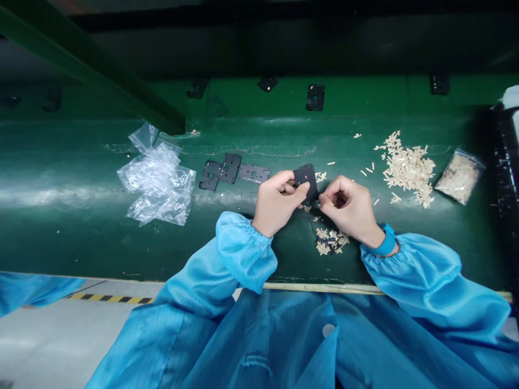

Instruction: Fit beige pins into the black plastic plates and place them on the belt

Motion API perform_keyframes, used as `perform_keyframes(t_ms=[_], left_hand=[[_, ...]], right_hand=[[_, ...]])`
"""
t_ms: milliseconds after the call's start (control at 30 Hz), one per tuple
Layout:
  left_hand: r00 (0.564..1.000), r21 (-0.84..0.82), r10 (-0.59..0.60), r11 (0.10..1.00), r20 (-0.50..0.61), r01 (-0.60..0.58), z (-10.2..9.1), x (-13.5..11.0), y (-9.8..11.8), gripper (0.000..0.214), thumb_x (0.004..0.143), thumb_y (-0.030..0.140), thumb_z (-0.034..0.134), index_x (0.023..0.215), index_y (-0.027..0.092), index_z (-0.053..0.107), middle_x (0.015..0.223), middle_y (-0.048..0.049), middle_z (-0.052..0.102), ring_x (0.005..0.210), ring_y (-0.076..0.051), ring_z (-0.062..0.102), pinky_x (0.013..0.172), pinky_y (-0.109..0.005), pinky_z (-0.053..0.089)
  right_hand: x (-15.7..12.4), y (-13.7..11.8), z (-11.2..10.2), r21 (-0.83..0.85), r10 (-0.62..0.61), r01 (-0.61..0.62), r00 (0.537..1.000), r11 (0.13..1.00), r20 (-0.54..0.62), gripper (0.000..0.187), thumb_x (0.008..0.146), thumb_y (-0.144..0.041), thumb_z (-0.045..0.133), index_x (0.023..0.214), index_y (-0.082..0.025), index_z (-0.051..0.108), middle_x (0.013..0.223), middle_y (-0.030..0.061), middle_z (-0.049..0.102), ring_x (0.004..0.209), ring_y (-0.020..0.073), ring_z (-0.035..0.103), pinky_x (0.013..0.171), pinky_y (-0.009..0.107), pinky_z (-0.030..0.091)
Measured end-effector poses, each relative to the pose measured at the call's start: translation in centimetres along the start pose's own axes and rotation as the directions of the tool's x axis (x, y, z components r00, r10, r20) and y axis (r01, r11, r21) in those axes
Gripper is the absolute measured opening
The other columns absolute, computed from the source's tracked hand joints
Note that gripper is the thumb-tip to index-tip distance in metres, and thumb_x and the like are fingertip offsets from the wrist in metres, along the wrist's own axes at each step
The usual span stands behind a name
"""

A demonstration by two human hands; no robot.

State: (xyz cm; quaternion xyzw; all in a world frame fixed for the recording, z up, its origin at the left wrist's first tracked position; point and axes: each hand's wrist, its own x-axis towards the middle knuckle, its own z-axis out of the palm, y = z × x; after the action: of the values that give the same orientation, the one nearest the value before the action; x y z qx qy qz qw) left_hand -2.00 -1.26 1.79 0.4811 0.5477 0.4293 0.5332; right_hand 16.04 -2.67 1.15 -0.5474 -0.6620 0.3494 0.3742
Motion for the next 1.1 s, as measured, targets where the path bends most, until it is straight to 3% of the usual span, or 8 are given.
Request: perform_keyframes(t_ms=[700, 1100], left_hand=[[0.995, 0.015, 0.096, 0.995, 0.034, -0.097, -0.2, 0.1, -0.2, 0.012, 0.081, 0.027, 0.076, 0.082, 0.015, 0.072, 0.071, 0.0021, 0.065, 0.047, -0.005, 0.059, 0.046, -0.017, 0.045], [0.992, -0.214, -0.053, 0.974, 0.118, 0.078, -0.8, 0.2, -0.4, 0.027, 0.077, 0.04, 0.083, 0.086, 0.016, 0.075, 0.072, 0.0005, 0.068, 0.055, -0.008, 0.06, 0.048, -0.018, 0.052]], right_hand=[[0.1, -0.1, -0.2, 0.1, 0.161, -0.167, 0.985, 0.981, 0.061, 0.019, 0.081, -0.023, 0.07, 0.07, -0.021, 0.055, 0.058, -0.0038, 0.055, 0.051, 0.0106, 0.046, 0.05, 0.026, 0.034], [0.8, -0.6, -1.5, 0.382, 0.245, -0.338, 0.931, 0.86, 0.271, 0.024, 0.085, -0.035, 0.075, 0.076, -0.018, 0.061, 0.063, -0.0035, 0.056, 0.052, 0.0086, 0.043, 0.05, 0.025, 0.03]])
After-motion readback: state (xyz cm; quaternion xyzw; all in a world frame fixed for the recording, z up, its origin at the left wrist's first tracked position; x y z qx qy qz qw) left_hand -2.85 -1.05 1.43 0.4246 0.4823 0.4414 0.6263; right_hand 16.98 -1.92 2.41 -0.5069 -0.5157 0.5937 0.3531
